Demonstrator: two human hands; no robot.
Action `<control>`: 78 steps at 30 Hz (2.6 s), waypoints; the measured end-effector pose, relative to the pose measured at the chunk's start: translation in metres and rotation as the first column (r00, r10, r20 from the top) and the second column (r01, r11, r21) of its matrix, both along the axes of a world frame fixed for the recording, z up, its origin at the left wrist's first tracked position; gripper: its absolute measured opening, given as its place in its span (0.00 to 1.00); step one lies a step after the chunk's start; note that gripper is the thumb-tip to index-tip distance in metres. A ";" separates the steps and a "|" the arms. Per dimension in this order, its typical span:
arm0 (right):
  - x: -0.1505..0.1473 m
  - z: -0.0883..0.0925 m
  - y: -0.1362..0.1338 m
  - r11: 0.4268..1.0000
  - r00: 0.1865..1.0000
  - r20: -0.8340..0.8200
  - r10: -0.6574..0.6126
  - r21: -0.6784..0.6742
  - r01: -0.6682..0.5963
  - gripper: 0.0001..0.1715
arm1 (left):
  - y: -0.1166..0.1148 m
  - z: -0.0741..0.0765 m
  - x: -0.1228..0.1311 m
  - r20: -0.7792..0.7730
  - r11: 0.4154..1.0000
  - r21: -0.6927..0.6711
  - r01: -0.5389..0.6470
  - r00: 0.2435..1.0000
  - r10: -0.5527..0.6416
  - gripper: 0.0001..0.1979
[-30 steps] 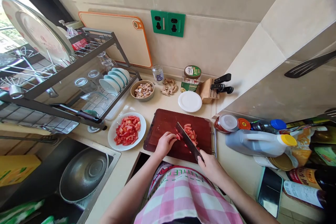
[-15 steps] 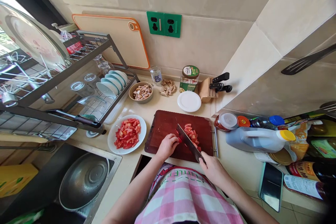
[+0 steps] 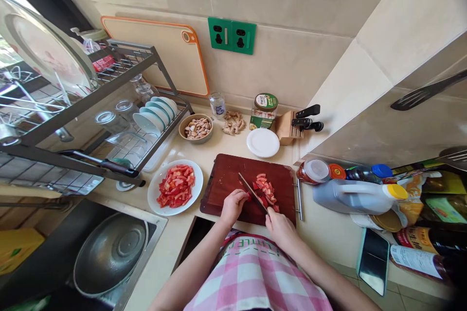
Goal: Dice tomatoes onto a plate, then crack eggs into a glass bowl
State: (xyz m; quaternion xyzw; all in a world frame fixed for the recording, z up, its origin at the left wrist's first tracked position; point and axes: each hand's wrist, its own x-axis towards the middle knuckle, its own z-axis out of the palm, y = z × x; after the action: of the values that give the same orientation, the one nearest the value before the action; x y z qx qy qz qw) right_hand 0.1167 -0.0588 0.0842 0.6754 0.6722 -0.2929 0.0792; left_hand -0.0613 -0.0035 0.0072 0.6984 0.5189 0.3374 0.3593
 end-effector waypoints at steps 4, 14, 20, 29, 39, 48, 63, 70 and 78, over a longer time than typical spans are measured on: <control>0.006 0.013 -0.002 0.999 0.998 -0.056 0.034 0.021 -0.033 0.11 | 0.002 0.000 -0.002 0.001 1.000 -0.008 0.023 1.000 -0.023 0.11; 0.000 0.002 0.004 0.999 0.999 -0.025 0.027 0.029 -0.026 0.12 | 0.002 0.001 -0.003 -0.014 0.999 0.006 0.033 0.999 -0.033 0.12; 0.001 0.001 0.001 0.998 0.997 -0.049 0.053 0.025 -0.052 0.12 | 0.002 -0.001 -0.004 -0.049 0.997 0.066 0.029 0.998 -0.026 0.13; 0.035 0.007 0.012 0.983 0.971 -0.232 -0.058 0.157 0.096 0.16 | -0.001 0.010 0.008 -0.225 0.990 0.124 0.061 0.974 -0.032 0.09; 0.061 0.014 0.007 0.967 0.947 -0.285 -0.152 0.155 0.202 0.17 | 0.017 0.040 0.054 -0.652 0.801 0.086 0.593 0.641 -0.405 0.09; 0.044 0.003 0.004 0.994 0.951 -0.299 -0.078 0.050 0.097 0.12 | 0.015 0.048 -0.013 -0.415 0.998 0.066 0.018 0.910 0.011 0.10; 0.038 0.005 0.009 0.997 0.994 -0.104 0.024 0.071 -0.016 0.11 | -0.004 0.010 0.007 -0.360 0.990 0.132 0.047 0.933 0.004 0.10; 0.022 0.020 0.014 0.998 0.998 0.016 0.063 -0.028 -0.062 0.12 | 0.006 0.004 0.000 -0.243 0.986 0.124 0.115 0.967 -0.082 0.09; 0.007 0.025 0.035 0.995 0.995 0.044 0.092 -0.038 -0.091 0.14 | 0.008 0.003 0.009 -0.283 0.978 0.134 0.161 0.952 -0.118 0.10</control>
State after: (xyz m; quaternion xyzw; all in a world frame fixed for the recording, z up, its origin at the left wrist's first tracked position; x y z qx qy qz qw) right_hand 0.1242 -0.0236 0.1095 0.6488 0.6952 -0.2855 0.1198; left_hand -0.0528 0.0048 0.0097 0.7990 0.4849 0.2511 0.2516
